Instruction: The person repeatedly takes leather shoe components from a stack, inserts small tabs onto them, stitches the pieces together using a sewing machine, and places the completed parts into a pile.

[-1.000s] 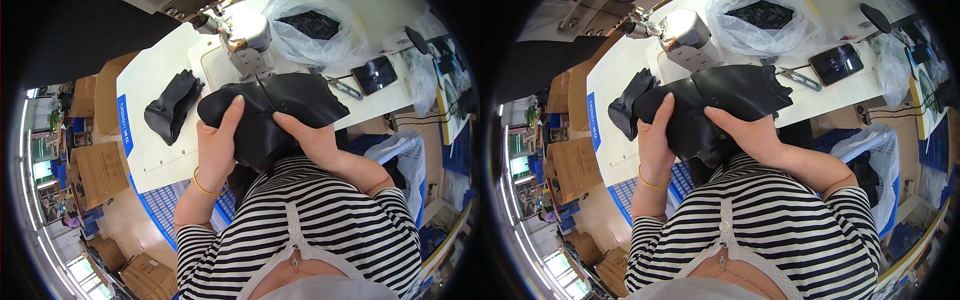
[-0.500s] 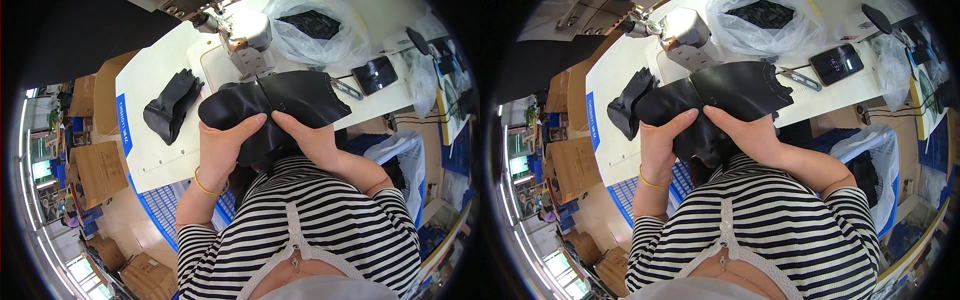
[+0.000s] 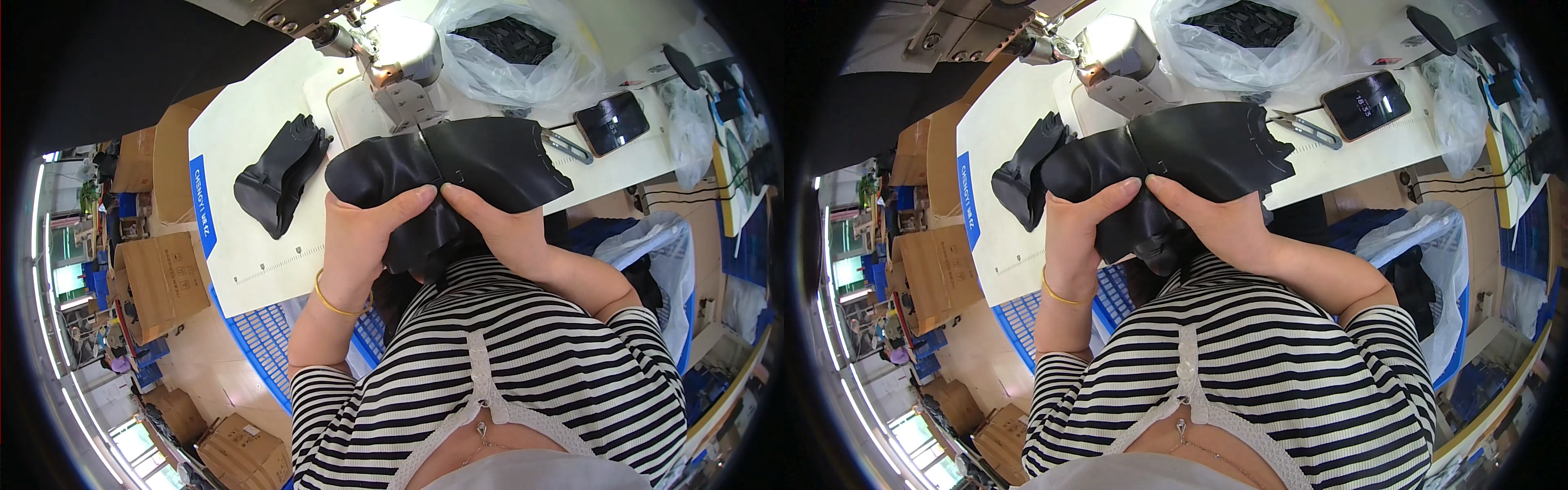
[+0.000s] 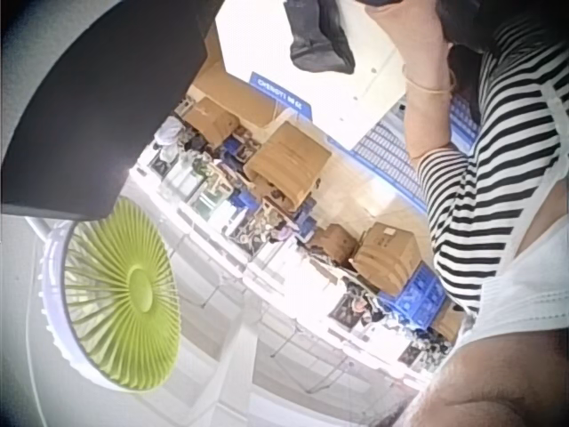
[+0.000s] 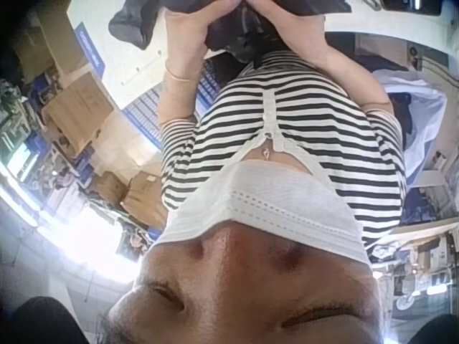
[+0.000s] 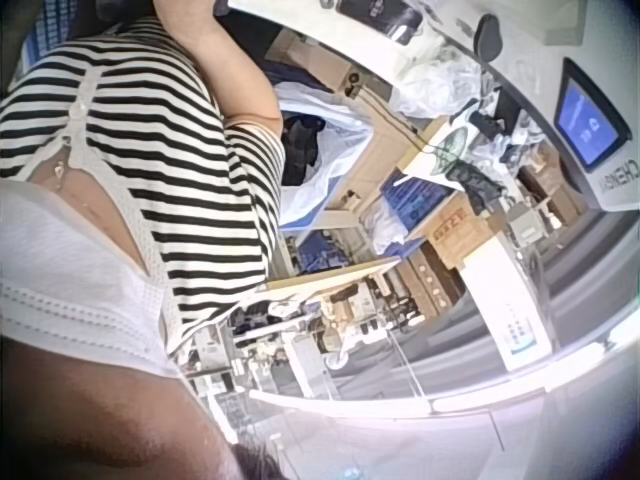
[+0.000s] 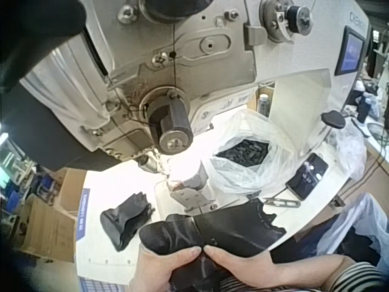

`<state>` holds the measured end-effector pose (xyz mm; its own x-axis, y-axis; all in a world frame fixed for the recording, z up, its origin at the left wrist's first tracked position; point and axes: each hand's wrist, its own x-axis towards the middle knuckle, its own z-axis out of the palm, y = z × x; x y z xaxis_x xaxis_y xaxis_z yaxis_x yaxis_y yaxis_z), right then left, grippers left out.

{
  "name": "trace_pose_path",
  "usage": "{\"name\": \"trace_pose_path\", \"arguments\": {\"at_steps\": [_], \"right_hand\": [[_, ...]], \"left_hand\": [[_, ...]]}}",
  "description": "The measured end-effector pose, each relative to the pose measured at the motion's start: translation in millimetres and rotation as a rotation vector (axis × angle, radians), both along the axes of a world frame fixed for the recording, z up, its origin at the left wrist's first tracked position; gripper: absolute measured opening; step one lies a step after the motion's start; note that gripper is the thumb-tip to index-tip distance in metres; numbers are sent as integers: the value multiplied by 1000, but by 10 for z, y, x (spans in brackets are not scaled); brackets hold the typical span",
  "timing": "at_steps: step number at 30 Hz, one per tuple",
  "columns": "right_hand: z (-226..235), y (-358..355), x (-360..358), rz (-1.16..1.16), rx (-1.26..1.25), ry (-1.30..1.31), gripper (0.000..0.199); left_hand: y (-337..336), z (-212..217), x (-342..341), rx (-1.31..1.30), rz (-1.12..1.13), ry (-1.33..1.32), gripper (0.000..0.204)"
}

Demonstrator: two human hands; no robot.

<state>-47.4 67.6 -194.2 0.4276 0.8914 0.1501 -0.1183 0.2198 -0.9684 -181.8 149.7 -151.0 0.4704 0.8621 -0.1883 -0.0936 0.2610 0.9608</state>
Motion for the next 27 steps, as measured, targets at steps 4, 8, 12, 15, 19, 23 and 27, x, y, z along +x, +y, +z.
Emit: {"name": "trace_pose_path", "arguments": {"at_steps": [4,8,12,15,19,23,27], "right_hand": [[-9,-14,0,34,19,78,18],[-14,-10,-18,6,28,87,18],[-16,0,-2,4,14,36,18],[-10,10,-7,-2,14,21,17],[-1,1,-7,5,9,26,18],[10,-7,-9,13,-4,39,18],[-12,0,-17,8,8,42,18]], "left_hand": [[54,54,-29,-106,-82,17,30],[45,43,-24,-102,-83,21,29],[27,28,1,-90,-38,-16,28],[25,54,3,-267,55,-102,27],[19,-22,-28,-93,-27,-36,28],[13,-21,-33,-82,-35,-28,30],[12,-19,-27,-73,-33,-34,30]]}}
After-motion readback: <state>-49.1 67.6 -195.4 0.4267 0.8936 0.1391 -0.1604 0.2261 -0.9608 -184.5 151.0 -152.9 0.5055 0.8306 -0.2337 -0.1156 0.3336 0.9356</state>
